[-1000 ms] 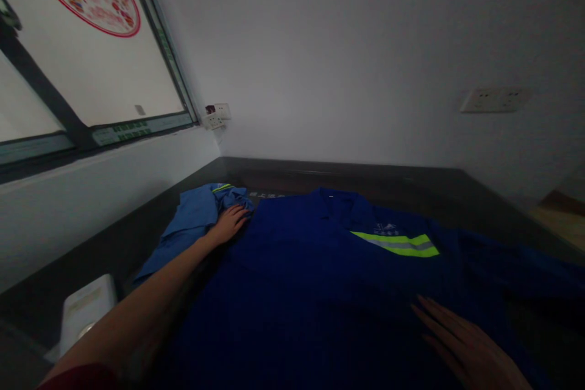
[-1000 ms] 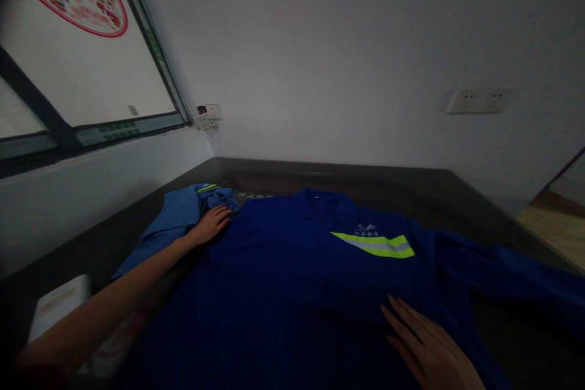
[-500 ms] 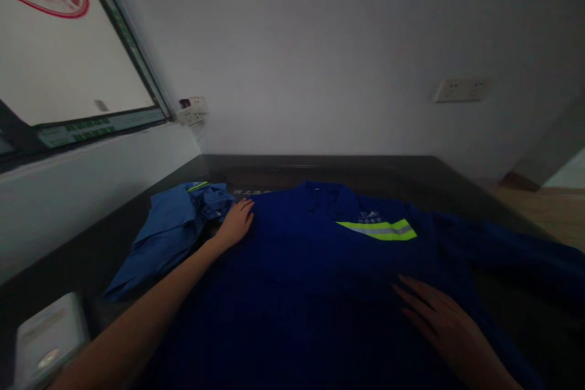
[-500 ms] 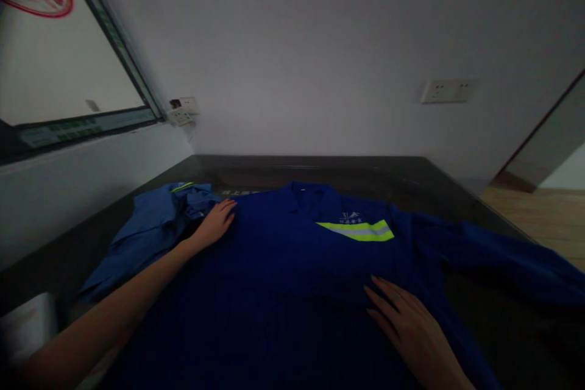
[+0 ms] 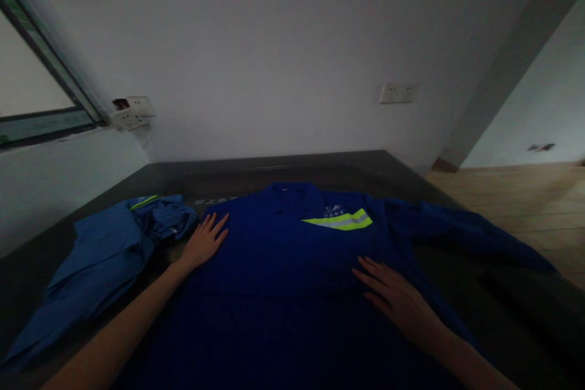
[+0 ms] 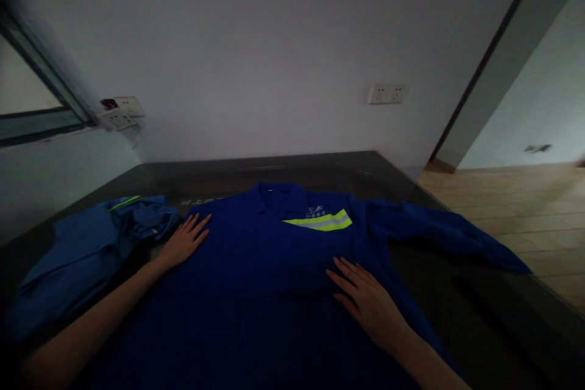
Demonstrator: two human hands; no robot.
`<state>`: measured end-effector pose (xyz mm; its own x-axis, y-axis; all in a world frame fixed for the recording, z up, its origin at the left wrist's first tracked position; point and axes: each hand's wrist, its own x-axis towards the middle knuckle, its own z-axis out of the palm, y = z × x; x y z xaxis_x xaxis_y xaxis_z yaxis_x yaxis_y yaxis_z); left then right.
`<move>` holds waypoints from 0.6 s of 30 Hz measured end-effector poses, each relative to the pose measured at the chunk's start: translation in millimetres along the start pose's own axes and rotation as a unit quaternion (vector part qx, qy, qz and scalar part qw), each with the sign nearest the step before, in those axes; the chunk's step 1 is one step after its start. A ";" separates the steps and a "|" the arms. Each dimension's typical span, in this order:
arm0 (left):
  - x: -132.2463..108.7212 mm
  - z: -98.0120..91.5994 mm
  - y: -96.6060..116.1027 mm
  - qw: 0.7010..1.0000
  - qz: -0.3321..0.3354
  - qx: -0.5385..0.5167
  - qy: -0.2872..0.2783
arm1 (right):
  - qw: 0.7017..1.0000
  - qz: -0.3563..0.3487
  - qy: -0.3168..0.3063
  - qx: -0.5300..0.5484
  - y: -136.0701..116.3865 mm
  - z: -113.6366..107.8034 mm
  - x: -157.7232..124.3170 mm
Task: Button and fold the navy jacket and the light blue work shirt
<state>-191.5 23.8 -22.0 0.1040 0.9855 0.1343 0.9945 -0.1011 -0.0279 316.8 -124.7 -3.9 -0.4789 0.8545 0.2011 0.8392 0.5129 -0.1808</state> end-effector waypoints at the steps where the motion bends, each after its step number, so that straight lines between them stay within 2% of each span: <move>1: -1.2 -1.4 1.3 1.000 0.002 0.001 0.002 | 1.000 0.003 -0.011 0.008 -0.4 -1.6 0.4; 4: -6.5 -9.5 7.5 0.999 0.017 0.018 0.038 | 0.998 0.013 -0.042 0.035 -0.7 -8.4 -0.2; 8: -11.7 -28.2 25.1 0.987 0.086 0.058 0.119 | 0.995 0.027 -0.069 0.073 -3.1 -23.5 -1.0; 10: -9.4 -37.2 39.1 0.988 0.101 0.040 0.107 | 0.994 0.035 -0.058 0.088 -7.4 -31.9 4.4; 13: 0.7 -44.5 64.7 0.994 0.097 -0.018 0.055 | 0.995 0.041 -0.021 0.093 -16.4 -40.0 25.6; 15: 8.6 -44.4 81.5 0.993 0.104 -0.047 0.034 | 0.996 0.039 -0.013 0.078 -19.9 -39.4 45.0; 18: 15.4 -37.7 100.3 0.992 0.104 -0.070 0.002 | 0.997 0.054 -0.037 0.034 -15.7 -28.9 67.9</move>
<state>-89.6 23.7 14.6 0.3075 0.9405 0.1442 0.9435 -0.3211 0.0820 278.5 -77.0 40.4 -0.4073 0.9071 0.1064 0.8681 0.4207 -0.2635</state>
